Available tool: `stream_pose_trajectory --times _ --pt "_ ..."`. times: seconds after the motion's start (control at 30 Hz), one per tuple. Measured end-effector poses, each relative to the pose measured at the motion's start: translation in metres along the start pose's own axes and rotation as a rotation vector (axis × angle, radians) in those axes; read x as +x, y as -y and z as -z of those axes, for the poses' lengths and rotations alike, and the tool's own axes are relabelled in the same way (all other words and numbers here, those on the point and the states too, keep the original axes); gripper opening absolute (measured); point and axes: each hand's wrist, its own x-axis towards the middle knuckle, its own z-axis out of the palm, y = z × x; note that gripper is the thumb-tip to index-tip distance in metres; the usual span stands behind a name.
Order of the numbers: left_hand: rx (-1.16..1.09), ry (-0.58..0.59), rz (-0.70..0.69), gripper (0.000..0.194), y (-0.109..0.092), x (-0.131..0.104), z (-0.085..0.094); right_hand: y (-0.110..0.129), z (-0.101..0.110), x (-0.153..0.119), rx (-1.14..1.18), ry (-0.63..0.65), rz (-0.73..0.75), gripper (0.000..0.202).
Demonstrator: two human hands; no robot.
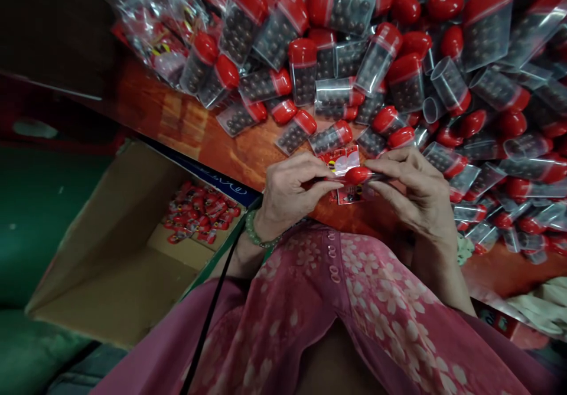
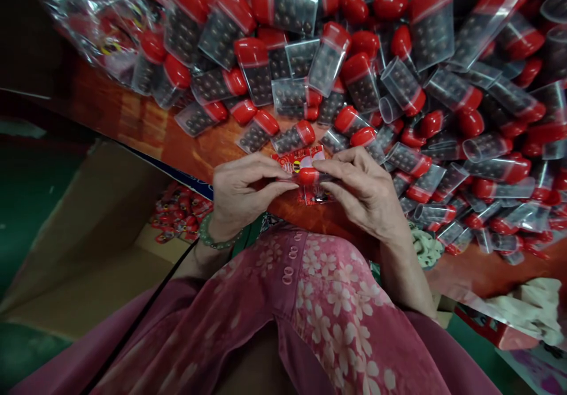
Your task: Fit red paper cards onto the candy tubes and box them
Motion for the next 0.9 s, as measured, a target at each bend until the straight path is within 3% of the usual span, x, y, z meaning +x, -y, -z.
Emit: stream_pose_trajectory --times 0.3,0.57,0.73,0.9 --pt "-0.035 0.142 0.073 0.016 0.009 -0.006 -0.003 0.004 0.011 0.005 -0.166 0.325 -0.085 0.032" --pt "-0.139 0.357 0.148 0.021 0.009 -0.002 0.004 0.001 0.019 0.023 -0.103 0.644 -0.106 0.037" --pt "-0.214 0.444 0.245 0.023 0.007 -0.002 0.009 0.004 0.018 0.027 -0.02 0.676 -0.113 0.039" --pt "-0.293 0.511 0.414 0.033 0.0 -0.001 0.006 0.001 0.015 0.022 0.045 0.598 -0.042 0.037"
